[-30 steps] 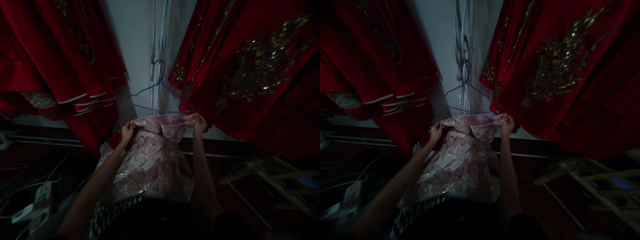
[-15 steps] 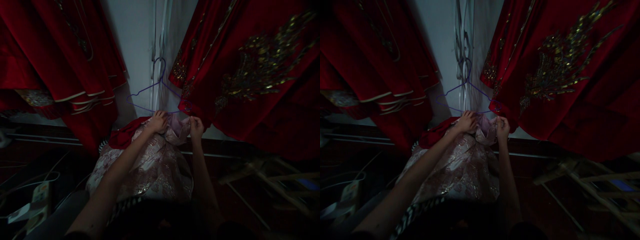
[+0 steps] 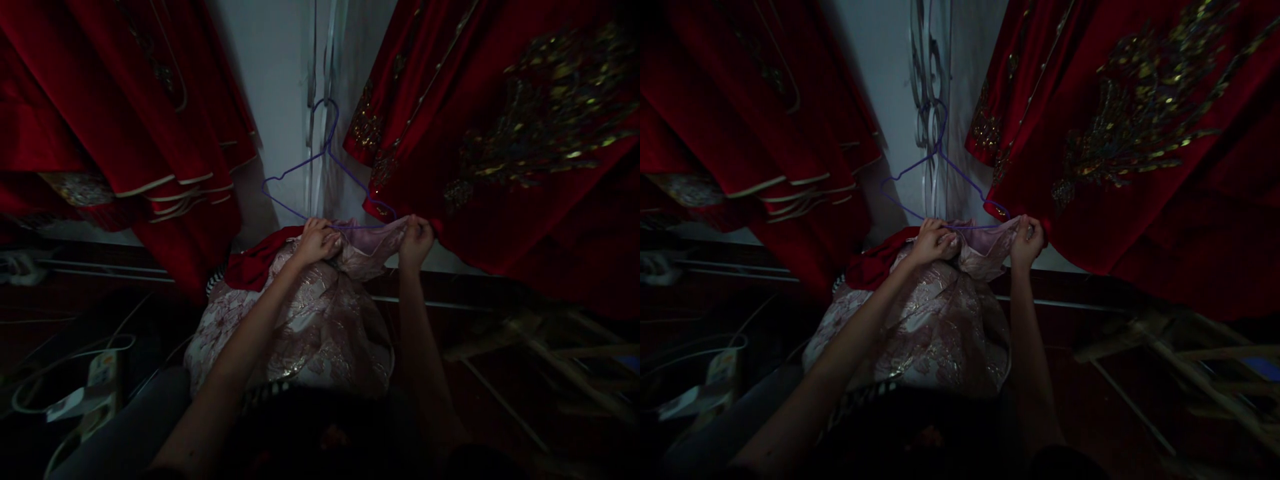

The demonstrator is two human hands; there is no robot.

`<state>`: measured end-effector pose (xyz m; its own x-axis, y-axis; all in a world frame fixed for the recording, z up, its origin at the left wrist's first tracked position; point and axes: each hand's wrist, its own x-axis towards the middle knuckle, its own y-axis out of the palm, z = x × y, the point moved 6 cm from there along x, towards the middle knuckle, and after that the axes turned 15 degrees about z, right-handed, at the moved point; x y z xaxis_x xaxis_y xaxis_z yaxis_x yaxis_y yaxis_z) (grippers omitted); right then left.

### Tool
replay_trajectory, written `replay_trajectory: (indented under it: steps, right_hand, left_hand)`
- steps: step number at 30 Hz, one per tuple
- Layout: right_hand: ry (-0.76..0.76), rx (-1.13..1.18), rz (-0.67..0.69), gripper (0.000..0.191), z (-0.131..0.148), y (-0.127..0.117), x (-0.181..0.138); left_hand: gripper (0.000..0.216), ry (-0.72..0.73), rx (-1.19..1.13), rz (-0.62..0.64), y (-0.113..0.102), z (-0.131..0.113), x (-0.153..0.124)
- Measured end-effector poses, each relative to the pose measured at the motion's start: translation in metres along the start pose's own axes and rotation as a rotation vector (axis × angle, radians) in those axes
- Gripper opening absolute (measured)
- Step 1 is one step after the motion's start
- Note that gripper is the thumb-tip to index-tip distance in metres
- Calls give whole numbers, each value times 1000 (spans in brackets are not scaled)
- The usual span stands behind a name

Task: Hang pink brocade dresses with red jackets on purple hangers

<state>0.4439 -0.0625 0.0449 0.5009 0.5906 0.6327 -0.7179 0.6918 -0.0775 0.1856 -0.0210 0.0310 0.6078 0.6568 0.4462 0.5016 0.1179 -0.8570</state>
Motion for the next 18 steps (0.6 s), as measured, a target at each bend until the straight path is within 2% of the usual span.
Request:
replay_trajectory:
  steps: [4, 7, 10, 13, 18]
  right_hand:
    - [5, -17, -38, 39, -5, -8, 10]
    - [39, -24, -112, 40, -11, -19, 9]
    - [60, -11, -126, 40, -12, -21, 8]
    - [14, -9, -52, 39, 0, -8, 16]
    - [-108, -90, 125, 34, 37, 37, 35]
  left_hand:
    - [29, 1, 4, 12, 0, 0, 2]
    - [29, -13, 24, -3, 1, -1, 1]
    - [30, -13, 39, -16, 2, -4, -2]
    - [29, -15, 42, -33, 1, -5, -4]
    - [27, -31, 21, -62, 0, -8, -1]
